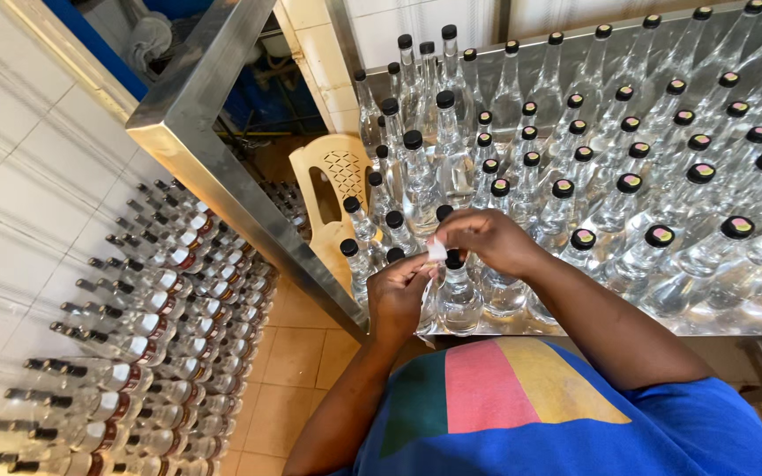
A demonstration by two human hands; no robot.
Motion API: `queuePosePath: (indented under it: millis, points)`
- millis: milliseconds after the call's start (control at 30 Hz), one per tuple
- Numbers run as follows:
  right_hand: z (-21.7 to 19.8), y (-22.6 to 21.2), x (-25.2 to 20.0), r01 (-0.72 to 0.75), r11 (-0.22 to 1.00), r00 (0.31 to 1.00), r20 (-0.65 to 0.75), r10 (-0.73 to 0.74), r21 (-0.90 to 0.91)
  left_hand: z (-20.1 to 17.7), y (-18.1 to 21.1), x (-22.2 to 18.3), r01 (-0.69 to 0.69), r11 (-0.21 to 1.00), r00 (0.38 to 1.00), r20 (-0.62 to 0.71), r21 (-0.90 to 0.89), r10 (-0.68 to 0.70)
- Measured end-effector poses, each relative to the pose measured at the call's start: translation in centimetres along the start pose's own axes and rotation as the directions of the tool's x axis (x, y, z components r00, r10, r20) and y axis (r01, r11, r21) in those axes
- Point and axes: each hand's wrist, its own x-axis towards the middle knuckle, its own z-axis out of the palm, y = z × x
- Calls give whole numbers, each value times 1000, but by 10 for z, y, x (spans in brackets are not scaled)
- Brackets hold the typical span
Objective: The person applies small circular stickers to the necks of numerous clear glass bottles arranged on a metal rack. They peel stickers from a sheet and place them on the bottles one by one, working across the rows.
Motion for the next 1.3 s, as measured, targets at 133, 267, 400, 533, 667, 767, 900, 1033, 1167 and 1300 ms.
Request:
queuePosePath:
  millis: [133, 267, 400, 533, 667, 767, 900, 1033, 1167, 1300]
  points:
    - [-1, 10, 20, -69, 943, 954, -298, -33, -325, -6, -23, 4, 90, 984, 994, -46, -151, -98]
    - [-14, 53, 30, 33, 527, 962, -115, -246, -849, -15, -27, 1, 135, 974, 985, -82, -184, -152]
    - [-9, 60, 30, 28, 372, 975, -58, -216, -928, -20, -33, 6, 146, 974, 984, -75, -173, -161]
    - [-21, 92, 33, 17, 328, 981, -47, -186, -944, -24, -23, 5, 141, 977, 985, -73, -161, -155]
    - [-15, 77, 29, 3, 333, 995, -32, -98, -943, -25, -46, 15, 137, 977, 987, -61, -162, -149]
    - [-11, 70, 26, 0, 241, 998, -16, -61, -970, -26, -48, 19, 142, 976, 988, -39, -167, -150]
    - [-7, 48, 17, -116, 314, 992, -91, 92, -942, -21, -39, 21, 135, 982, 990, -23, -133, -139]
    - [-10, 49, 8, -257, 285, 962, -217, 168, -923, -13, -31, 19, 141, 974, 989, -18, -175, -146]
    - [28, 2, -5, 19, 463, 944, -136, -299, -886, 0, -37, 25, 110, 984, 993, -33, -143, -116]
    - [39, -15, -20, 294, 580, 903, 22, -428, -760, 12, -38, 21, 12, 985, 1000, 31, -172, -6]
